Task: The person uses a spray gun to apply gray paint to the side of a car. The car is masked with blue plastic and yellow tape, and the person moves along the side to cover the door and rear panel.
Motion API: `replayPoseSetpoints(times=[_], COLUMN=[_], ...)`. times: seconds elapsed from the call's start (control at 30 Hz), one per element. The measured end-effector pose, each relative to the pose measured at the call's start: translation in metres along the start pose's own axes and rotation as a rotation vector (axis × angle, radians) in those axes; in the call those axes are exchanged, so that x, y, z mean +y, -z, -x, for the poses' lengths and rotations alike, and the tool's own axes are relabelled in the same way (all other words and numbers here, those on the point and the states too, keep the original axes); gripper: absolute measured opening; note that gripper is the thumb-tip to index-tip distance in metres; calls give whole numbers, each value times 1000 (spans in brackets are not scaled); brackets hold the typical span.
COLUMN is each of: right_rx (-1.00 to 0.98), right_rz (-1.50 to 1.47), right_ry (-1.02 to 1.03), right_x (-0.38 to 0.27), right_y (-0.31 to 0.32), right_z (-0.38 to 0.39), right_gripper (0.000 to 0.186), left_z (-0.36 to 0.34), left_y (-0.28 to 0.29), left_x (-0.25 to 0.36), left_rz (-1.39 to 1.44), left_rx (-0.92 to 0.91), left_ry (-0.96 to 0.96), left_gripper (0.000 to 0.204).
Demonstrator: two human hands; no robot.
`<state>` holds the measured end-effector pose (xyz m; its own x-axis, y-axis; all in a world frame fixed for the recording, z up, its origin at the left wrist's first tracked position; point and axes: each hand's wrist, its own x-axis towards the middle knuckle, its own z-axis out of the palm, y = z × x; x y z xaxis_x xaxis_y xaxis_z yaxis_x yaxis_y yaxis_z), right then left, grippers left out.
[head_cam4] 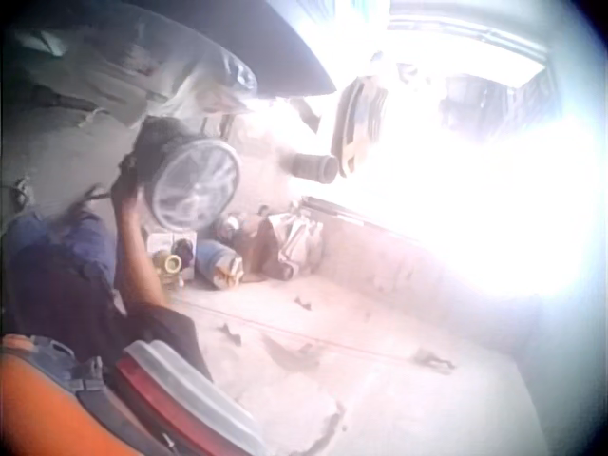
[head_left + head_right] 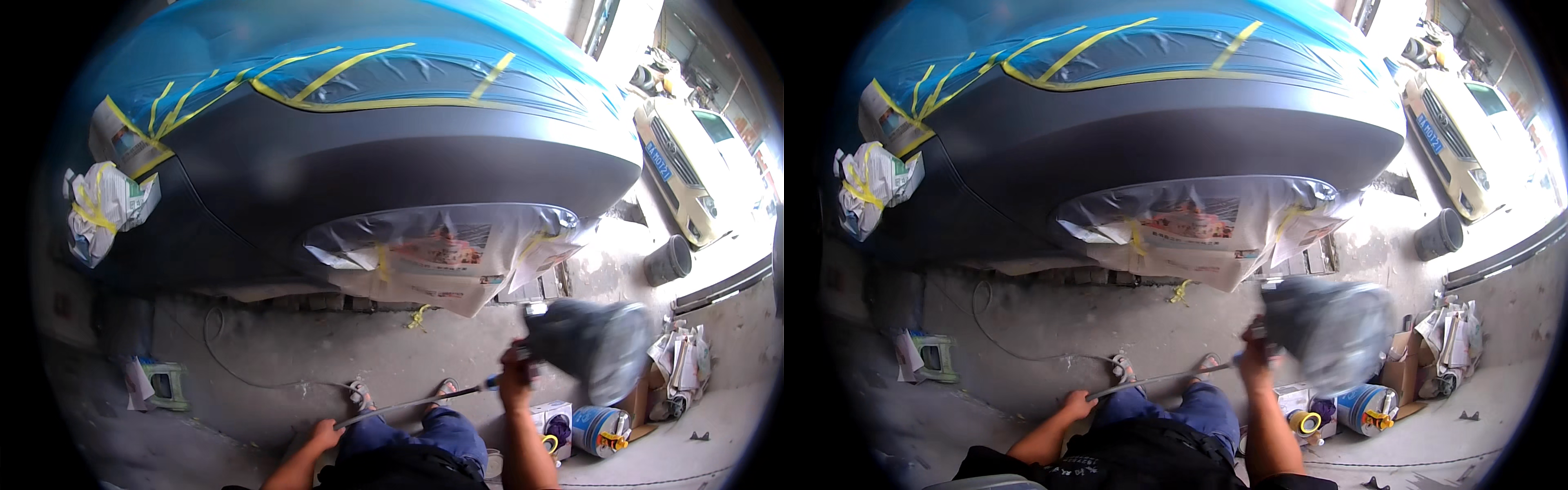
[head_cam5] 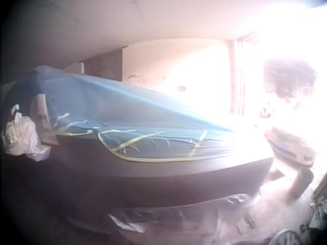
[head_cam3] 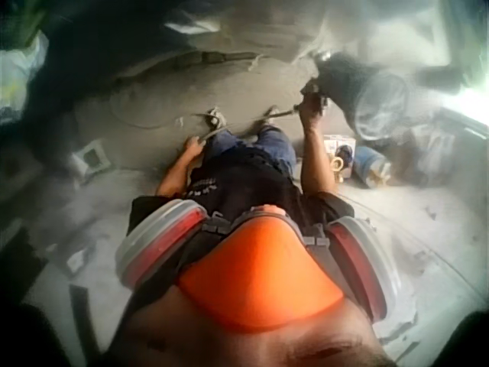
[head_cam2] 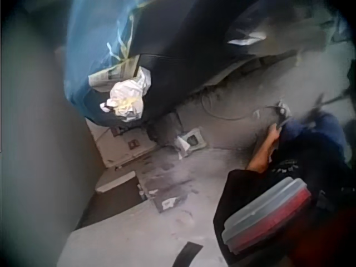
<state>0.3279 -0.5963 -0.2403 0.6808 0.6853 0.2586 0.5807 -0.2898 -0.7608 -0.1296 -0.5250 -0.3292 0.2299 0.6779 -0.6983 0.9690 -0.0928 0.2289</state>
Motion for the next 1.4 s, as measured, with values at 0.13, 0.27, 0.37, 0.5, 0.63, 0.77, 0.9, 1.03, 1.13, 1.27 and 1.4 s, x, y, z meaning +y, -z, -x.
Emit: replayPoseSetpoints(times=[0.13,0.27,0.37,0.5,0.63,0.77,0.9,1.03,1.13,1.27,1.4], right_rx=[-402,-557,-478,-62,235,103,-286,-491,-374,-215,165], right_rz=[172,32,-130,-371,-348,-372,113,217,270,-739,-518], right_ry=[414,491,281,-96,-128,-40,391,675,720,-207,-515], right_x=[-67,-130,-152,-166,-201,-217,-232,-248,-256,-319,-336], right_y=[-88,-141,-140,-102,-80,-105,-166,-198,-192,-113,-15], right_z=[66,100,99,74,34,37,86,117,98,43,19], right_gripper=[21,24,26,29,29,22,14,9,7,16,24], left_z=[-10,-16,-30,-9,-17,-24,-23,-14,-12,-15,-27], left_y=[-21,-34,-36,36,45,42,19,15,24,33,52], left_x=[-89,-153,-188,-134,-142,-178,-246,-283,-280,-256,-211], left_rz=[50,30,222,164,220,224,208,156,147,186,187], left_rx=[-85,-189,-208,-84,-41,-53,50,22,-52,-100,-150], left_ry=[62,68,-65,-114,-127,-60,-30,20,70,96,2], left_gripper=[51,54,58,53,48,45,47,49,49,51,50])
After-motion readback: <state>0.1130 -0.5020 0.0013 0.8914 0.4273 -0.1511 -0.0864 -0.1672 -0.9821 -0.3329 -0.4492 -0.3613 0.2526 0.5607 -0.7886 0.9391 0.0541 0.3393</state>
